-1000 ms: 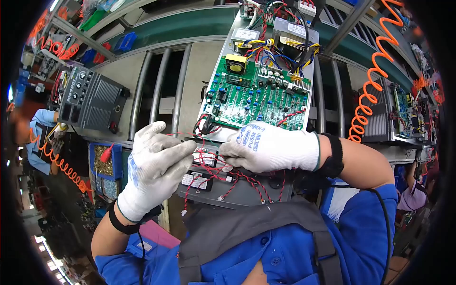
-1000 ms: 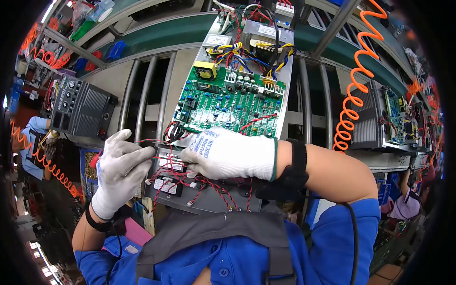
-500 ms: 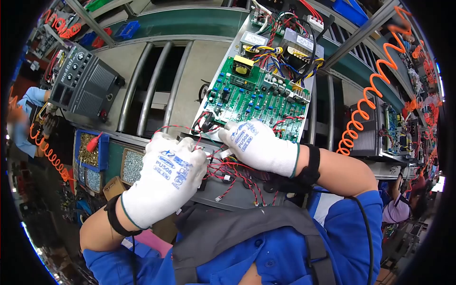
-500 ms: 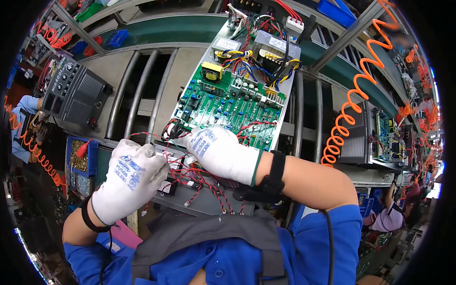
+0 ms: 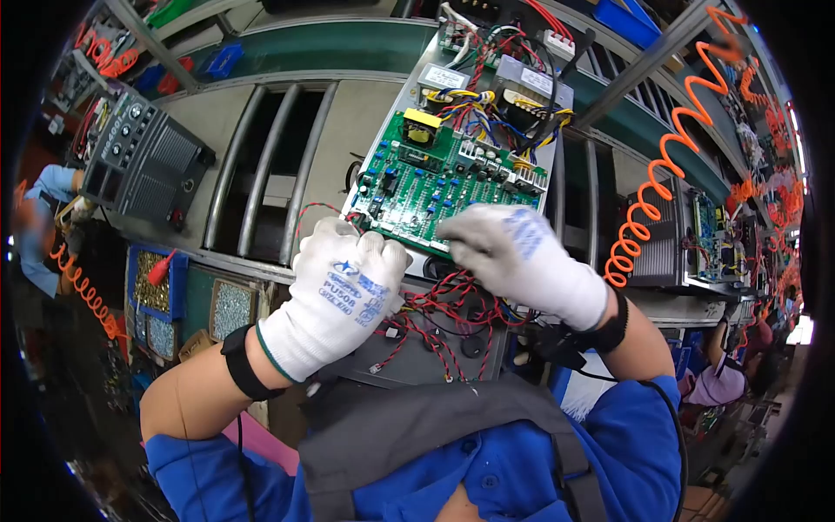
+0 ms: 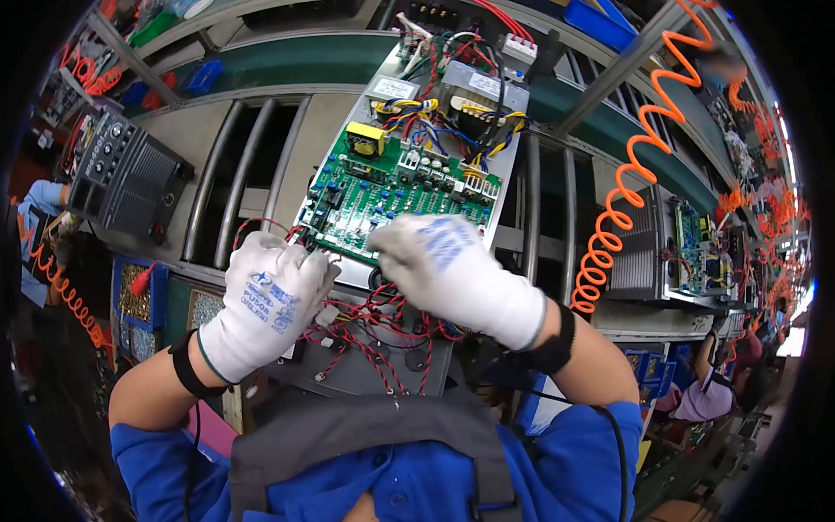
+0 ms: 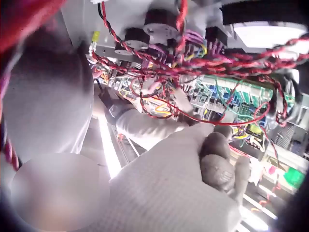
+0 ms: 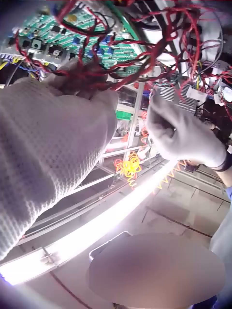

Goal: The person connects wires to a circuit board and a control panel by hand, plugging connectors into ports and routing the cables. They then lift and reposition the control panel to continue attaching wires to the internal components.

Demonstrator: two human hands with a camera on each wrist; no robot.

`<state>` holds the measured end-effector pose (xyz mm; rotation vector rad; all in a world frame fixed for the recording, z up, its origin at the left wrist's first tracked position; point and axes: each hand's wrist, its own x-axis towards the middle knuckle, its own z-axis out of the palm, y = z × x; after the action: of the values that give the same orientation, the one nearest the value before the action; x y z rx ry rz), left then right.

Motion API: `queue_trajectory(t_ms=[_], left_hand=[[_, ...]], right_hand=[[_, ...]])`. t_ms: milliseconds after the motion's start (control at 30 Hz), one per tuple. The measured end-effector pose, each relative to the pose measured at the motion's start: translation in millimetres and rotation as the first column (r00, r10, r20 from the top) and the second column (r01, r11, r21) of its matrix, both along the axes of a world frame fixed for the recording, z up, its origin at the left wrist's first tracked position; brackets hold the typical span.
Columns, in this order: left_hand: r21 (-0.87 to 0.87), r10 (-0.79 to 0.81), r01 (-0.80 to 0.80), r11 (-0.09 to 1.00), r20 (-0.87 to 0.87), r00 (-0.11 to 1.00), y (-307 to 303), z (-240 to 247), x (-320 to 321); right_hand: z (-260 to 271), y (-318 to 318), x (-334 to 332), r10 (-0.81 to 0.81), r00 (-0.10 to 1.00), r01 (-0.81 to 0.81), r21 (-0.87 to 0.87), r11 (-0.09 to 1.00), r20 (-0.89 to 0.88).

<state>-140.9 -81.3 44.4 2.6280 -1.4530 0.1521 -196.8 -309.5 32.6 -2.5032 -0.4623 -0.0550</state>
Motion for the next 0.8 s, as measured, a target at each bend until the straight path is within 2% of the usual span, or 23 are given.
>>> queue_trajectory(t_ms=[33,100,167,233,300,367,400,500,533,567,633,667,733,767,800], left_hand=[[0.005,-0.014,0.014,1.0,0.004,1.0,0,-4,2],[0.05,-0.017,0.023,0.998,-0.129,0.992,2,-21,4],[0.043,-0.045,0.048,0.998,-0.065,0.997,5,-38,8],[-0.013,0.009,-0.009,1.0,-0.04,0.999,8,-52,11],[0.033,0.035,-0.032,0.999,-0.095,0.995,6,-53,9],[-0.081,0.019,-0.032,0.996,-0.148,0.989,5,-55,8],[-0.007,0.038,-0.039,0.999,-0.131,0.991,5,-51,6],[-0.029,-0.051,0.048,0.998,-0.105,0.993,9,-21,3],[0.048,-0.066,0.067,0.997,-0.037,0.997,11,-14,3],[0.043,-0.068,0.07,0.997,-0.035,0.997,12,-18,1],[0.048,0.097,-0.098,0.994,0.018,0.995,14,-37,-4],[-0.045,0.104,-0.1,0.994,0.079,0.991,13,-49,-3],[-0.01,0.103,-0.102,0.995,0.054,0.993,11,-70,0],[0.038,0.1,-0.101,0.994,0.024,0.995,7,-65,3],[-0.013,0.254,-0.258,0.966,-0.128,0.959,-6,-57,2]], right_hand=[[-2,8,3,0.023,1.0,-0.024,-0.059,0.998,-0.021],[-7,22,15,0.084,0.98,-0.11,-0.136,0.985,-0.182],[-1,30,23,0.149,0.954,-0.201,-0.187,0.962,-0.26],[-10,34,29,0.163,0.96,-0.212,-0.212,0.954,-0.227],[-16,37,34,0.169,0.956,-0.223,-0.217,0.95,-0.239],[-12,42,38,0.149,0.944,-0.227,-0.252,0.941,-0.293],[-15,43,38,0.148,0.944,-0.236,-0.288,0.928,-0.296],[-17,45,36,0.149,0.95,-0.237,-0.325,0.916,-0.274],[-22,47,36,0.129,0.958,-0.222,-0.372,0.901,-0.257],[-26,49,35,0.11,0.964,-0.206,-0.419,0.885,-0.24],[-27,48,35,0.113,0.974,-0.187,-0.422,0.887,-0.194],[-23,45,35,0.105,0.972,-0.18,-0.381,0.907,-0.209],[-7,35,38,0.033,0.96,-0.109,-0.259,0.96,-0.279],[-7,21,35,0.019,0.997,-0.028,-0.114,0.993,-0.081],[-5,5,39,-0.064,0.998,0.061,-0.092,0.994,-0.025]])
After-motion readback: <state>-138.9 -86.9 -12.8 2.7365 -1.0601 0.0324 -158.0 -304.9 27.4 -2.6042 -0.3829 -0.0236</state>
